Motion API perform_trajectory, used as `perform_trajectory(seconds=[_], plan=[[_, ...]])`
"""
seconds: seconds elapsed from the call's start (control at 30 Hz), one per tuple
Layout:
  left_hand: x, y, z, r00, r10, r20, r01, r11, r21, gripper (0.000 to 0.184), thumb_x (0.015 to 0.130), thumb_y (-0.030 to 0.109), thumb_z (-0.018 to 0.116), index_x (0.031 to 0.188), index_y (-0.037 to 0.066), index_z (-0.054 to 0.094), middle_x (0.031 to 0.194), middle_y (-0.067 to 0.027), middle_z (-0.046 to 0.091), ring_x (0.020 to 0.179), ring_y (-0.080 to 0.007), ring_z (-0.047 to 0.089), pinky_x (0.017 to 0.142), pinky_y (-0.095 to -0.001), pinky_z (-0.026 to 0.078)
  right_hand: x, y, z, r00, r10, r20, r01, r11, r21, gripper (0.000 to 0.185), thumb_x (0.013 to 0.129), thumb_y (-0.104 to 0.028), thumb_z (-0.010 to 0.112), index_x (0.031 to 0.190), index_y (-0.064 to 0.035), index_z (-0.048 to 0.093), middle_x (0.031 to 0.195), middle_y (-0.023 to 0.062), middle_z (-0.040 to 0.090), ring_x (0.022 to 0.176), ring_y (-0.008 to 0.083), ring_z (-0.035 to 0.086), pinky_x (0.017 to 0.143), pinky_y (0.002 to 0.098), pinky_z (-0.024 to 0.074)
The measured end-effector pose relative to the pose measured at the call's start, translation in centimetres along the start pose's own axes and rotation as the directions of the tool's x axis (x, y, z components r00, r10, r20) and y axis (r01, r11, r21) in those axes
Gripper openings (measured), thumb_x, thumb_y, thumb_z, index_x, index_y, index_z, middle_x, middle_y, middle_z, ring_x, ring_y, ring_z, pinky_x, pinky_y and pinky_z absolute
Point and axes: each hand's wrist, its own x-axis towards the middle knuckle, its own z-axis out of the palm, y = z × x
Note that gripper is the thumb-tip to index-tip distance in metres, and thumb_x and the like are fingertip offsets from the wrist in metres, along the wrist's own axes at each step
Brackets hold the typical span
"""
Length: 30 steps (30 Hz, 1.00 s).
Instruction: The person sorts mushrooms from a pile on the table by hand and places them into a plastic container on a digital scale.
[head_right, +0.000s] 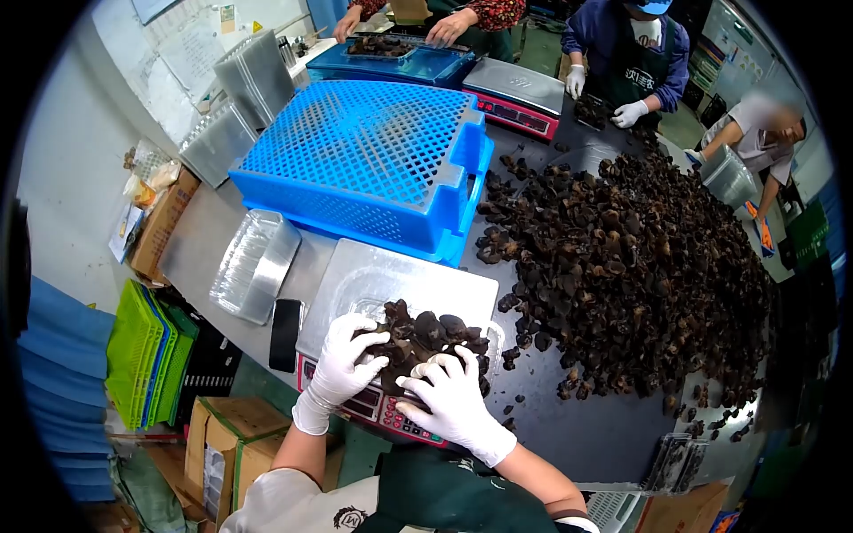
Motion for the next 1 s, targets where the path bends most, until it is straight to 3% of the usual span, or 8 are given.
perform_trajectory(seconds=[0.23,0.4,0.53,0.6,0.67,0.73,0.8,1.0], plan=[[-0.1,2.5,-0.5,0.988,0.002,-0.157,-0.039,0.971,-0.236,0.02,0.066,-0.004,0.069,0.083,0.006,0.064,0.081,-0.0086,0.065,0.072,-0.027,0.062,0.068,-0.0352,0.05,-1.7,0.2,-1.5,0.975,0.165,-0.152,-0.109,0.94,0.323,0.039,0.071,-0.014,0.075,0.107,-0.0084,0.063,0.101,0.0066,0.057,0.097,0.0256,0.054,0.092,0.0402,0.041],[-1.1,7.2,3.4,0.972,0.21,0.101,-0.123,0.831,-0.543,0.021,0.076,0.006,0.068,0.096,0.009,0.065,0.087,-0.0083,0.065,0.076,-0.0269,0.062,0.068,-0.0347,0.049,-4.7,-0.2,-3.4,0.91,0.371,0.187,-0.392,0.62,0.679,0.042,0.078,-0.004,0.07,0.118,-0.003,0.058,0.108,0.0121,0.062,0.099,0.0204,0.061,0.088,0.0299,0.0482],[0.8,6.5,2.4,0.925,0.325,0.197,-0.181,0.832,-0.524,0.035,0.075,0.021,0.073,0.106,0.009,0.064,0.097,-0.0104,0.064,0.089,-0.0301,0.061,0.079,-0.0383,0.048,-11.9,2.1,-5.4,0.735,0.672,0.083,-0.46,0.406,0.79,0.02,0.077,0.009,0.06,0.094,0.0006,0.065,0.093,0.0095,0.067,0.083,0.0164,0.065,0.075,0.0267,0.0532],[2.5,5.7,0.2,0.929,0.336,0.153,-0.285,0.916,-0.283,0.062,0.057,0.031,0.083,0.11,0.006,0.061,0.11,-0.0155,0.059,0.099,-0.0363,0.058,0.086,-0.0446,0.046,-17.6,4.0,-7.3,0.596,0.798,-0.091,-0.593,0.514,0.62,0.019,0.077,0.008,0.057,0.093,0.0016,0.065,0.092,0.0089,0.067,0.083,0.015,0.063,0.077,0.0265,0.0505],[2.4,4.3,-1.4,0.938,0.182,0.293,-0.203,0.978,0.041,0.096,0.044,0.037,0.088,0.127,0.008,0.051,0.135,-0.0222,0.041,0.125,-0.044,0.038,0.102,-0.0517,0.033,-23.6,4.7,-9.3,0.339,0.931,-0.136,-0.76,0.357,0.544,0.018,0.078,0.005,0.056,0.094,0.0012,0.064,0.088,0.0085,0.067,0.086,0.0131,0.062,0.079,0.0254,0.048],[2.7,3.0,-1.9,0.926,0.032,0.377,-0.1,0.982,0.16,0.111,0.044,0.048,0.086,0.138,0.01,0.041,0.147,-0.0254,0.024,0.135,-0.0467,0.021,0.11,-0.0539,0.019,-30.9,5.0,-10.5,0.277,0.945,-0.173,-0.961,0.271,-0.055,0.026,0.075,-0.01,0.063,0.1,-0.0046,0.066,0.097,0.0118,0.067,0.092,0.0264,0.064,0.086,0.0365,0.0485],[3.4,1.8,-1.4,0.894,0.034,0.447,-0.138,0.969,0.203,0.124,0.04,0.059,0.083,0.143,0.01,0.033,0.15,-0.0275,0.013,0.139,-0.0462,0.011,0.112,-0.0534,0.013,-33.5,3.5,-11.4,0.014,0.996,-0.09,-0.884,-0.03,-0.466,0.035,0.071,-0.022,0.067,0.103,-0.0069,0.067,0.104,0.0129,0.065,0.102,0.0324,0.058,0.091,0.0416,0.0446],[4.0,-0.2,-0.2,0.823,0.052,0.565,-0.13,0.987,0.099,0.114,0.047,0.059,0.08,0.141,0.008,0.038,0.145,-0.0204,0.033,0.136,-0.0403,0.026,0.111,-0.0555,0.013,-27.5,4.7,-9.8,0.382,0.9,-0.21,-0.924,0.364,-0.119,0.036,0.075,-0.021,0.065,0.106,-0.0049,0.065,0.102,0.0158,0.064,0.099,0.032,0.059,0.088,0.0398,0.0459]])
